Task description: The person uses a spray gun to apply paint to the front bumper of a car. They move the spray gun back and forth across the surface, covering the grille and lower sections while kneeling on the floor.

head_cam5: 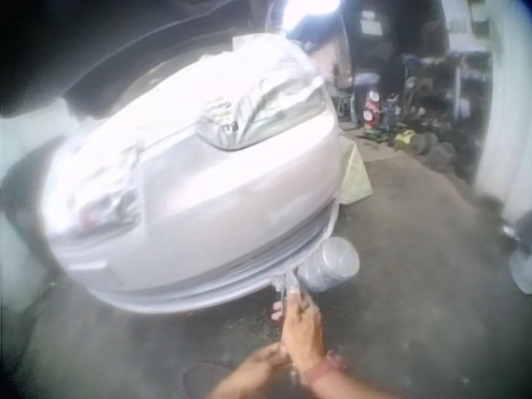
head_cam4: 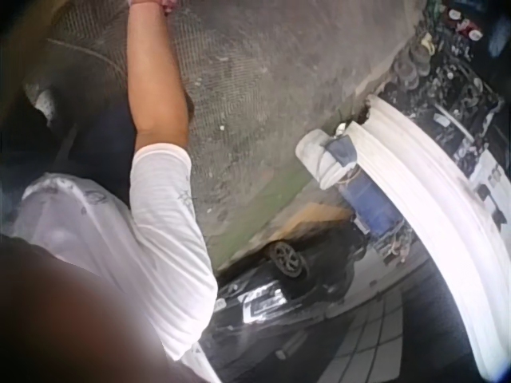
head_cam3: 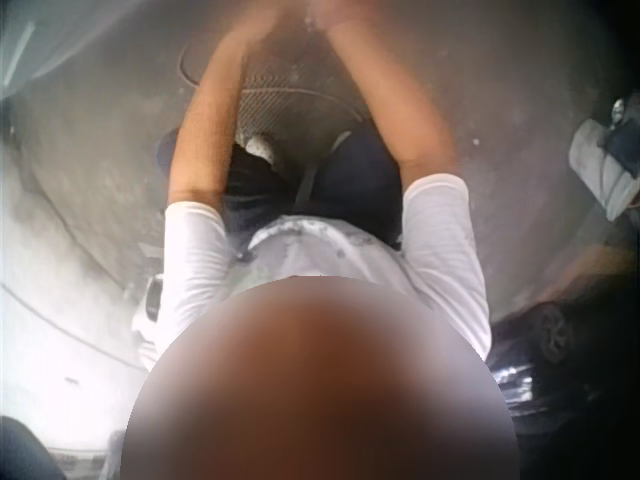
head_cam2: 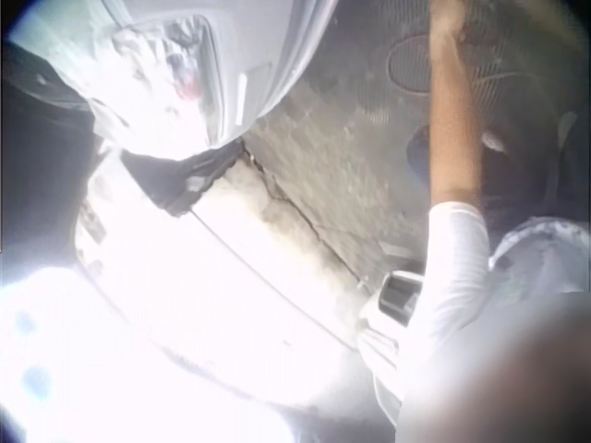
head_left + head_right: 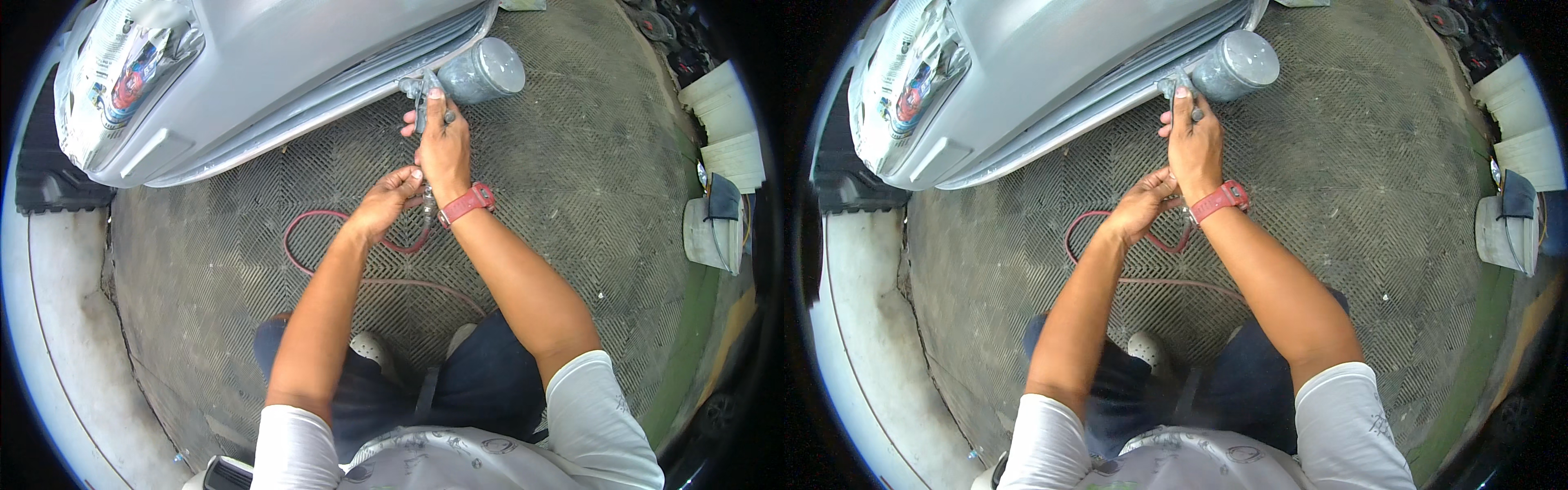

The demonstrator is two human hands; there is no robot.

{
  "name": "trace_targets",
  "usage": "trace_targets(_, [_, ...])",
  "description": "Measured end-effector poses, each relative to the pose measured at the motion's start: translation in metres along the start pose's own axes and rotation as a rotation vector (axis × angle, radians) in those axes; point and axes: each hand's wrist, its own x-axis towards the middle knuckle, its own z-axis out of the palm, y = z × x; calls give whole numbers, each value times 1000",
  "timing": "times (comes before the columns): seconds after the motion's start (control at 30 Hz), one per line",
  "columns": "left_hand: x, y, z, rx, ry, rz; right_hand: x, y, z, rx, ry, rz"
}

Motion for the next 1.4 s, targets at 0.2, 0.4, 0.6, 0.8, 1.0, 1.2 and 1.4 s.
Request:
trace_targets(0.2, [-64, 55, -29, 1077, 102, -95, -19, 16, 27, -67, -51, -129])
trace_targets(0.4, [-98, 59, -49, 1234, 210, -129, -30, 34, 50, -61, -90, -161])
trace_targets(0.6, [-87, 45, -73, 1429, 113, -161, -43, 42, 63, -102, -275, -124])
trace_targets(0.8, [-81, 35, -80, 1459, 51, -130, -42, 46, 65, -112, -175, -262])
trace_targets(1.0, [-84, 31, -85, 1439, 25, -161, -36, 40, 57, -100, 28, -317])
trace_targets(1.2, [-84, 33, -87, 1428, 104, -87, -37, 42, 69, -114, -107, -286])
trace_targets(1.4, [-85, 30, -89, 1468, 89, -79, -34, 49, 78, -129, -143, -286])
